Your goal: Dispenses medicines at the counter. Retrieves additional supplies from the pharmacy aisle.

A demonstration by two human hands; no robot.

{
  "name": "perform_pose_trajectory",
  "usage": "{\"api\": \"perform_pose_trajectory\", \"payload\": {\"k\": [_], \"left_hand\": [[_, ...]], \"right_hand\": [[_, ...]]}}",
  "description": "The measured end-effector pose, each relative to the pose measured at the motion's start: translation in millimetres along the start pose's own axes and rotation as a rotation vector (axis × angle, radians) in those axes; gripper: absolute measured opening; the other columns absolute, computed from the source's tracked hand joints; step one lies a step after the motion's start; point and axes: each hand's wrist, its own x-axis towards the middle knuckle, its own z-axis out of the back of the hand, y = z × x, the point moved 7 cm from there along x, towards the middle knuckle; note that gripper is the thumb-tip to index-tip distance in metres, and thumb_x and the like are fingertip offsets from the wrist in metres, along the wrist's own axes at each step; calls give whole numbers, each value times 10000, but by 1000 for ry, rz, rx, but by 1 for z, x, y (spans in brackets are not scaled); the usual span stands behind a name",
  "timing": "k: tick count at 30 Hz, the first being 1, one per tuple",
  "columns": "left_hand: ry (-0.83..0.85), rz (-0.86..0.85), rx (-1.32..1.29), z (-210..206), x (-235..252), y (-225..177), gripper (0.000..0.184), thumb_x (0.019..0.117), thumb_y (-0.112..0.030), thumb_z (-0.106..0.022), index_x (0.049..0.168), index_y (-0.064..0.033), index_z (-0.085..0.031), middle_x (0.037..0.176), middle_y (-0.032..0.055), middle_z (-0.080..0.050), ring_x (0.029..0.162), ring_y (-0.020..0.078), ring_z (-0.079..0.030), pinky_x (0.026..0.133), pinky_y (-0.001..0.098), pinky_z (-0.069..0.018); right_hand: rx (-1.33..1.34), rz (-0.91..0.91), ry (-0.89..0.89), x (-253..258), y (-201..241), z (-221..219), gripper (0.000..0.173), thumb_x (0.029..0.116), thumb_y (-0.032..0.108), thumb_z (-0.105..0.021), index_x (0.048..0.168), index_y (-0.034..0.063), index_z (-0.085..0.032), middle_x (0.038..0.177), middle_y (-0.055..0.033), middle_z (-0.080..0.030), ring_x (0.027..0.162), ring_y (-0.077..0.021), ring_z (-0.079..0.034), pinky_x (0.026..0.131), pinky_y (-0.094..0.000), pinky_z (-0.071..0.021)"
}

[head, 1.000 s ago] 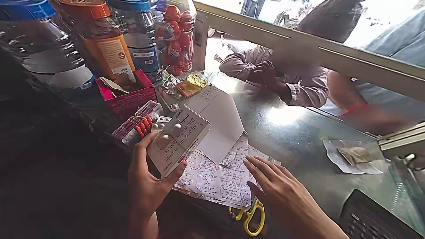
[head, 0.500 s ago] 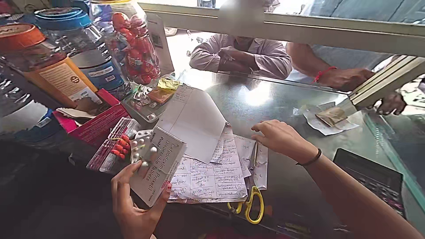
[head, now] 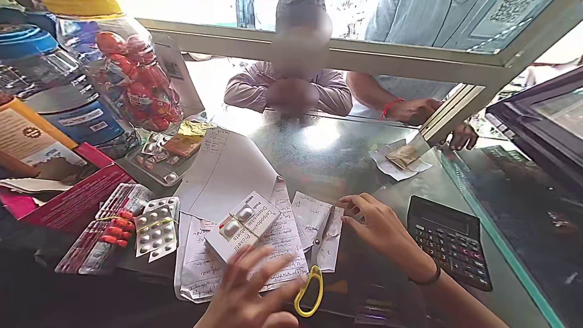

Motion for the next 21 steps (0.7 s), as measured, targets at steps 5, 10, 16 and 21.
{"api": "perform_pose_trajectory", "payload": {"k": [5, 10, 16, 21], "left_hand": [[259, -391, -113, -38, 1, -34, 282, 1059, -145, -499, 1182, -244, -732, 1276, 17, -719, 1286, 202, -617, 1082, 385, -469], [62, -292, -244, -22, 1, -25, 206, 1045, -145, -565, 1143, -172, -744, 1154, 28, -766, 1211, 165, -669, 1056, 304, -508], [-274, -116, -210, -5, 5, -15, 126, 1015, -106, -618, 1082, -60, -714, 1043, 66, -779, 1061, 101, -727, 942, 217, -560], [-333, -146, -70, -12, 12, -23, 133, 1010, -68, -607, 1099, -29, -698, 1029, 103, -777, 1033, 121, -735, 928, 213, -551]], "right_hand": [[-181, 288, -180, -57, 45, -8, 252, 952, 246, -597, 1015, 72, -768, 1034, -100, -757, 913, -282, -742, 710, -431, -599], [-169, 295, -275, -91, 40, -23, 423, 1042, 418, -490, 1039, 151, -818, 1134, -20, -781, 1123, -247, -718, 922, -394, -567], [-199, 125, -366, -107, -12, 5, 392, 1014, 387, -539, 983, 123, -827, 1126, -46, -783, 1109, -312, -726, 957, -521, -548], [-358, 49, -394, -116, -22, 14, 420, 1003, 432, -538, 1006, 131, -831, 1129, -40, -783, 1156, -365, -695, 1031, -650, -434]]}}
